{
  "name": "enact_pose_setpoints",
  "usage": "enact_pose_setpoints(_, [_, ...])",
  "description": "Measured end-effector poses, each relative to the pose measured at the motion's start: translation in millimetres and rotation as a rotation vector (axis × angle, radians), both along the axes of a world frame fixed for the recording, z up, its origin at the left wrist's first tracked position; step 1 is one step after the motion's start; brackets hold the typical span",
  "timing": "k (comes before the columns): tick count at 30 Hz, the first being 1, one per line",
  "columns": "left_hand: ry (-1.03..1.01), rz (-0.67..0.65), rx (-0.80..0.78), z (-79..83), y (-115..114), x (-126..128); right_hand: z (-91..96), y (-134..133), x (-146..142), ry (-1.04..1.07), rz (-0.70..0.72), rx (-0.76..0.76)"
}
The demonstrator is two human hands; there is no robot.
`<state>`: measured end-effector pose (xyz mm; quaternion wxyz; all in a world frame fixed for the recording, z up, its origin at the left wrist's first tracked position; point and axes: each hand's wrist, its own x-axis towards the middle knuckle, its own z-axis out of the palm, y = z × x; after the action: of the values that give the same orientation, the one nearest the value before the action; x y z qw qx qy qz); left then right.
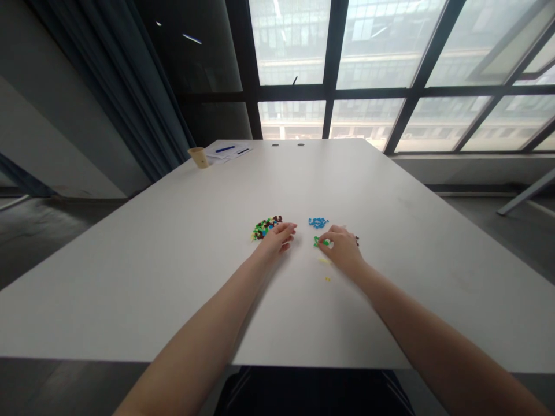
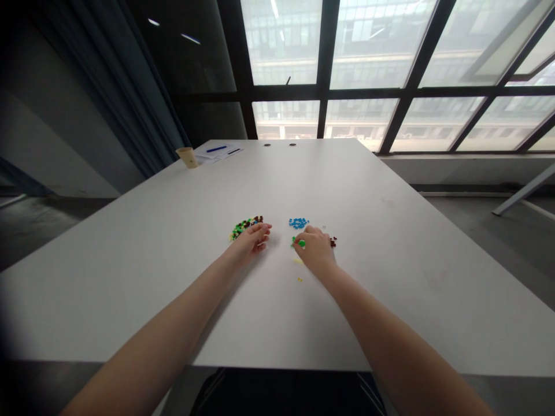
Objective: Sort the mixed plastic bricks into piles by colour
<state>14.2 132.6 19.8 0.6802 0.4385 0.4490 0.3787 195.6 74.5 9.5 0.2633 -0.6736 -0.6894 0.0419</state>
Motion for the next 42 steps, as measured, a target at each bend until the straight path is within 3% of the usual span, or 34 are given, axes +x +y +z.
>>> enact_pose_setpoints(6, [-0.002,-0.079,0.026,1.1,-5,3,-0.3,7,-20,-0.13,-0.003,-0.004])
enact_pose_setpoints(13, [0.125,-0.021,0.111,7.0,6,-8,4.1,6,-12,-0.145,-0.028,0.013])
enact_pose_setpoints(18, [0.636,0.125,0.546,14.3,23,-39,10.6,3,15,-0.013,-0.106,0.114])
enact_pose_setpoints(21, [0.957,0.062,0.698,14.5,26,-54,13.4,2,33,0.059,-0.151,0.132])
enact_pose_setpoints(28, [1.248,-0.159,0.628,9.2,20,-55,14.3,4,50,0.11,-0.203,0.157])
enact_pose_setpoints(35, [1.43,-0.106,0.62,11.9,8,-39,13.2,4,45,0.115,-0.183,0.148])
enact_pose_setpoints(42, [1.441,-0.149,0.766,9.0,2,-28,12.8,5,45,0.118,-0.166,0.151])
